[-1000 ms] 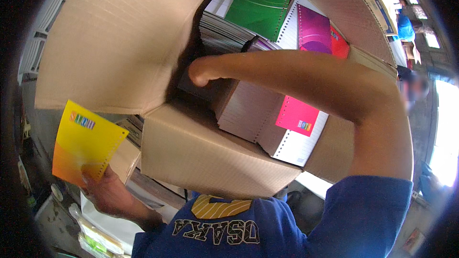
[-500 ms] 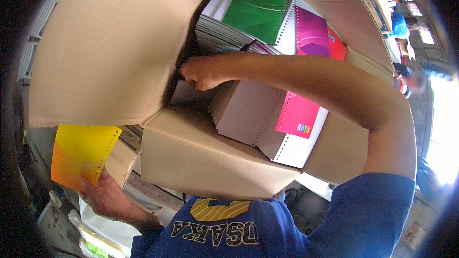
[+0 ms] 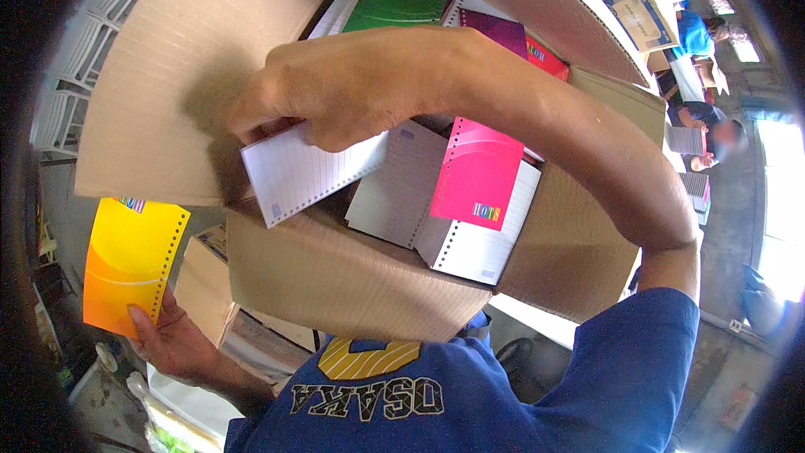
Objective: The person takes stacks of loose notebook pages from a cardboard box, aligns them on a table, and inserts spiral binding coils through the pre-punched holes of each notebook by hand.
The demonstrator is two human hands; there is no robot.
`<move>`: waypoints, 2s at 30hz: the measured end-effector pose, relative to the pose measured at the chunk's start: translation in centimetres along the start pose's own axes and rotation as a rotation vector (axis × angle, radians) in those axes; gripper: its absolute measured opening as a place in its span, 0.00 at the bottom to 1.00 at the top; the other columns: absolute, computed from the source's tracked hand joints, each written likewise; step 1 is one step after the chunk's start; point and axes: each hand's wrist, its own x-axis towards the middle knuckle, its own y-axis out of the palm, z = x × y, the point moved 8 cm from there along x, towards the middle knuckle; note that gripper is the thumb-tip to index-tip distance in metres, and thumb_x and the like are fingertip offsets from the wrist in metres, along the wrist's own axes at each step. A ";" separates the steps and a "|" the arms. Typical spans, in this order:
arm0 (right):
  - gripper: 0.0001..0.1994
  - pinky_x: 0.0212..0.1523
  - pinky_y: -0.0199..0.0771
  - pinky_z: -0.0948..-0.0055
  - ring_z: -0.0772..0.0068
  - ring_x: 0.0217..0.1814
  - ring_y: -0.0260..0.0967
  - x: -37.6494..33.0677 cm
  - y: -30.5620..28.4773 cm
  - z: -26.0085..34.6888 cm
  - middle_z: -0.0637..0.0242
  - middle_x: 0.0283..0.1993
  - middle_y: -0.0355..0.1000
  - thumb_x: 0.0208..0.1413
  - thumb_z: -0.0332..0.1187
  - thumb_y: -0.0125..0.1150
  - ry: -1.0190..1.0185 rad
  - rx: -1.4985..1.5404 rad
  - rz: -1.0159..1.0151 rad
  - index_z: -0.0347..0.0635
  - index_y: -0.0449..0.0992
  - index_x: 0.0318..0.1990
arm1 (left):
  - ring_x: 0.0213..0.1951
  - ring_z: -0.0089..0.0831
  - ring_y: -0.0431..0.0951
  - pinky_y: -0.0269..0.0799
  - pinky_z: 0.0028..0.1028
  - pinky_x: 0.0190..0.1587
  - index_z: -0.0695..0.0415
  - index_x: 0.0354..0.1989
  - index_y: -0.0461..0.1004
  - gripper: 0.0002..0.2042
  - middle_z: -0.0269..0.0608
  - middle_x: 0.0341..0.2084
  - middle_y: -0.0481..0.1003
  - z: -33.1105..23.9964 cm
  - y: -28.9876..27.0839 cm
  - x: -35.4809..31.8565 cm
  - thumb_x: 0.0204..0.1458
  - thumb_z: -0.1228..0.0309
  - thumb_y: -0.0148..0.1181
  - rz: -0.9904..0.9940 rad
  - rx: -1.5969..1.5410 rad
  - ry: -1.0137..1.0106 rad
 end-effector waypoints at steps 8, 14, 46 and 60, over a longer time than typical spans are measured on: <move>0.16 0.41 0.72 0.65 0.56 0.43 0.74 0.4 -0.7 -1.1 0.50 0.38 0.74 0.44 0.15 0.56 0.043 -0.003 -0.017 0.32 0.70 0.44 | 0.51 0.45 0.75 0.75 0.37 0.53 0.66 0.61 0.61 0.20 0.57 0.55 0.69 -0.7 -0.6 -0.7 0.62 0.73 0.47 0.007 0.057 0.007; 0.18 0.41 0.72 0.61 0.53 0.42 0.73 -0.7 -0.4 -1.2 0.52 0.38 0.74 0.43 0.18 0.55 0.026 -0.011 -0.086 0.34 0.70 0.45 | 0.53 0.46 0.74 0.72 0.40 0.57 0.65 0.62 0.61 0.20 0.56 0.56 0.68 -1.0 -1.3 -0.8 0.62 0.74 0.47 0.006 0.021 -0.004; 0.08 0.49 0.75 0.68 0.61 0.49 0.71 -7.4 0.8 -4.2 0.56 0.48 0.69 0.50 0.15 0.57 0.085 0.180 -0.131 0.34 0.77 0.37 | 0.54 0.46 0.73 0.70 0.41 0.57 0.65 0.59 0.64 0.19 0.55 0.55 0.69 -0.3 -0.6 -0.8 0.60 0.74 0.51 -0.029 -0.103 -0.010; 0.17 0.41 0.73 0.65 0.57 0.43 0.73 -0.6 1.2 -3.1 0.55 0.38 0.73 0.41 0.09 0.53 0.075 0.040 0.037 0.32 0.74 0.40 | 0.53 0.45 0.73 0.68 0.42 0.59 0.68 0.60 0.63 0.19 0.56 0.56 0.68 -0.7 -1.1 -0.8 0.60 0.76 0.50 0.025 -0.111 0.008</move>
